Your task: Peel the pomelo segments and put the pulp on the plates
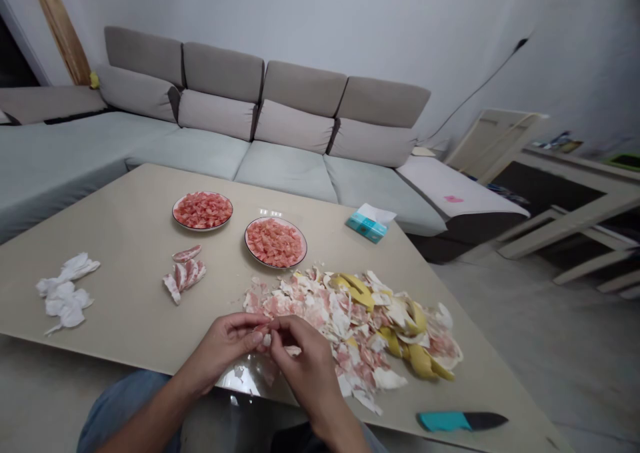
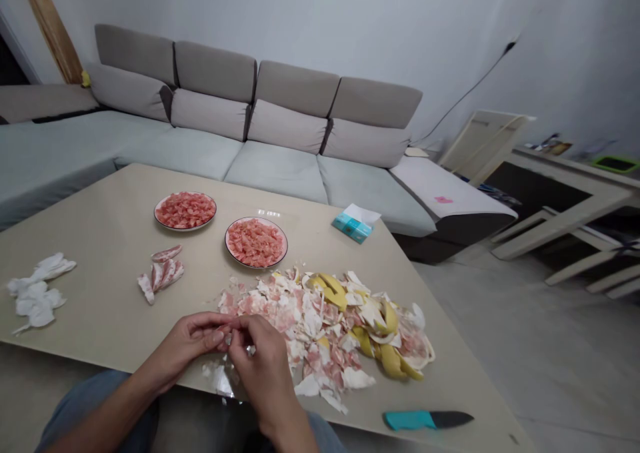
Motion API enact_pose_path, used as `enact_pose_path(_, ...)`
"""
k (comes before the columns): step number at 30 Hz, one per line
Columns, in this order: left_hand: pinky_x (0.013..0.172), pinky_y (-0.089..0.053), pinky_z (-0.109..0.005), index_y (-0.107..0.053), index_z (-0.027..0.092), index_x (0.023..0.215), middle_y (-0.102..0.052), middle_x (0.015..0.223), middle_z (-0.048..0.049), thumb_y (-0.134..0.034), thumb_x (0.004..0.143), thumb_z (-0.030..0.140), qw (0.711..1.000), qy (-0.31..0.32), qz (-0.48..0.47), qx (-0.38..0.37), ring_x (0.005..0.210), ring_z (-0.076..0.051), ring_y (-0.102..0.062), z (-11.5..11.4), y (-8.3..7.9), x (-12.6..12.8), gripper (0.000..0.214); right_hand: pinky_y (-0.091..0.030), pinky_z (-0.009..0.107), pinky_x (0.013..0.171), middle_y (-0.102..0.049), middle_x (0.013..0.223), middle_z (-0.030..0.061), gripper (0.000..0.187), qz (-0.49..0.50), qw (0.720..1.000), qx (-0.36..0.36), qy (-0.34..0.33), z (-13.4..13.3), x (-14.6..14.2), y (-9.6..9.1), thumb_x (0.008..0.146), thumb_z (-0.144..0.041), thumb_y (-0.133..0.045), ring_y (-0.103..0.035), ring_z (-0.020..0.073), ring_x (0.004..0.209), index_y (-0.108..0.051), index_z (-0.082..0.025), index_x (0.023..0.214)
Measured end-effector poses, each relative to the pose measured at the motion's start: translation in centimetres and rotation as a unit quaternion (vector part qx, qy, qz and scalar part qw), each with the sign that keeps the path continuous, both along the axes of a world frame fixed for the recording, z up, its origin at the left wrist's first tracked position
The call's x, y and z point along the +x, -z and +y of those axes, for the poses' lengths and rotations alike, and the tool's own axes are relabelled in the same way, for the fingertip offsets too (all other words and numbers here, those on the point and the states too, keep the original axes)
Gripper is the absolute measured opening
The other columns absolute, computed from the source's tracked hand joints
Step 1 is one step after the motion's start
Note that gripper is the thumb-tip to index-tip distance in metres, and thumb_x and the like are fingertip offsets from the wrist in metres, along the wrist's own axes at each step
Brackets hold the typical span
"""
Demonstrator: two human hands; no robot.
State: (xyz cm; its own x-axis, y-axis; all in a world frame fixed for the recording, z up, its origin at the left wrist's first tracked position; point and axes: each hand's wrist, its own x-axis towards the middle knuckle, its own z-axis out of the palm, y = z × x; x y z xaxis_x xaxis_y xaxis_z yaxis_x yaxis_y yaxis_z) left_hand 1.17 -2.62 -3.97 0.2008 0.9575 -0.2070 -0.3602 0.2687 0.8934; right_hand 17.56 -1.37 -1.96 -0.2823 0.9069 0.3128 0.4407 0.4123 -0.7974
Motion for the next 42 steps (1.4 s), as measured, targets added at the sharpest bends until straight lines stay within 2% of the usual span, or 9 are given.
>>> enact_pose_path(5, 0.077, -0.051, -0.029, -0.074, 0.015, 0.104, -0.075, 0.094, -0.0099, -0.074, 0.076, 0.033, 1.000, 0.006, 0.005, 0.007, 0.076, -0.017, -0.065, 0.2, 0.1, -0.1, 0.034, -0.052, 0.026, 0.065, -0.067, 0.080, 0.0039, 0.013, -0.008, 0.999, 0.029, 0.019, 0.2, 0.3, 0.0, 0.084, -0.013, -0.051, -0.064, 0.0163, 0.070, -0.062, -0.020, 0.085)
enact_pose_path(8, 0.080, -0.050, -0.031, -0.073, 0.015, 0.106, -0.074, 0.099, -0.0105, -0.074, 0.077, 0.032, 1.000, 0.010, -0.025, 0.005, 0.076, -0.016, -0.064, 0.1, 0.2, -0.2, 0.034, -0.050, 0.026, 0.062, -0.064, 0.076, 0.0022, 0.009, -0.027, 0.999, 0.018, 0.036, 0.3, 0.7, -0.1, 0.085, -0.015, -0.053, -0.061, 0.0156, 0.066, -0.059, -0.020, 0.081)
enact_pose_path(11, 0.082, -0.050, -0.032, -0.073, 0.015, 0.106, -0.073, 0.096, -0.0097, -0.074, 0.077, 0.031, 0.999, 0.008, -0.053, 0.006, 0.079, -0.016, -0.064, 0.0, 0.0, -0.2, 0.033, -0.049, 0.026, 0.059, -0.062, 0.072, 0.0015, 0.011, -0.047, 0.998, 0.007, 0.042, 0.4, 0.9, -0.1, 0.085, -0.018, -0.055, -0.059, 0.0157, 0.064, -0.058, -0.020, 0.075)
enact_pose_path(14, 0.084, -0.049, -0.032, -0.073, 0.016, 0.105, -0.071, 0.091, -0.0081, -0.075, 0.076, 0.030, 0.998, -0.007, -0.058, 0.013, 0.080, -0.017, -0.064, 0.0, 0.0, -0.3, 0.032, -0.052, 0.027, 0.065, -0.066, 0.086, 0.0050, 0.011, -0.012, 1.000, 0.006, 0.023, 0.4, 0.9, -0.2, 0.088, -0.018, -0.054, -0.063, 0.0175, 0.076, -0.064, -0.021, 0.089)
enact_pose_path(16, 0.086, -0.049, -0.033, -0.074, 0.017, 0.101, -0.070, 0.095, -0.0075, -0.077, 0.074, 0.028, 0.998, -0.026, -0.045, 0.022, 0.084, -0.018, -0.064, 0.1, 0.2, -0.3, 0.030, -0.054, 0.028, 0.069, -0.069, 0.093, 0.0066, 0.016, 0.015, 1.000, 0.006, 0.010, 0.2, 0.7, -0.4, 0.088, -0.017, -0.054, -0.065, 0.0185, 0.082, -0.067, -0.022, 0.095)
enact_pose_path(19, 0.094, -0.047, -0.033, -0.076, 0.019, 0.092, -0.065, 0.106, -0.0071, -0.079, 0.071, 0.025, 0.996, -0.059, -0.010, 0.066, 0.099, -0.021, -0.062, 0.3, 0.5, -0.3, 0.022, -0.055, 0.031, 0.071, -0.071, 0.089, 0.0066, 0.015, 0.027, 0.999, 0.020, -0.003, -0.1, 0.2, -0.7, 0.088, -0.018, -0.057, -0.067, 0.0196, 0.081, -0.071, -0.022, 0.092)
enact_pose_path(22, 0.098, -0.044, -0.033, -0.076, 0.019, 0.086, -0.064, 0.104, -0.0069, -0.079, 0.070, 0.022, 0.990, -0.070, 0.016, 0.118, 0.107, -0.022, -0.058, 0.4, 0.6, -0.2, 0.016, -0.055, 0.032, 0.072, -0.073, 0.087, 0.0067, 0.015, 0.030, 0.998, 0.049, 0.001, -0.3, 0.0, -0.8, 0.086, -0.017, -0.061, -0.068, 0.0206, 0.080, -0.073, -0.022, 0.093)
enact_pose_path(31, 0.089, -0.050, -0.032, -0.076, 0.019, 0.078, -0.064, 0.096, -0.0069, -0.080, 0.067, 0.019, 0.985, -0.081, 0.027, 0.150, 0.097, -0.020, -0.062, 0.7, 0.9, -0.3, 0.012, -0.054, 0.031, 0.073, -0.074, 0.087, 0.0065, 0.020, 0.021, 0.996, 0.082, -0.014, -0.5, 0.2, -0.8, 0.087, -0.013, -0.058, -0.068, 0.0199, 0.080, -0.073, -0.023, 0.096)
enact_pose_path(42, 0.083, -0.055, -0.029, -0.078, 0.021, 0.080, -0.065, 0.095, -0.0068, -0.078, 0.070, 0.018, 0.969, -0.101, 0.090, 0.206, 0.092, -0.019, -0.064, 0.6, 1.3, -0.3, 0.010, -0.052, 0.028, 0.070, -0.073, 0.084, 0.0061, 0.019, 0.005, 0.994, 0.106, -0.020, -0.4, 0.2, -0.6, 0.086, -0.010, -0.057, -0.067, 0.0183, 0.076, -0.071, -0.019, 0.093)
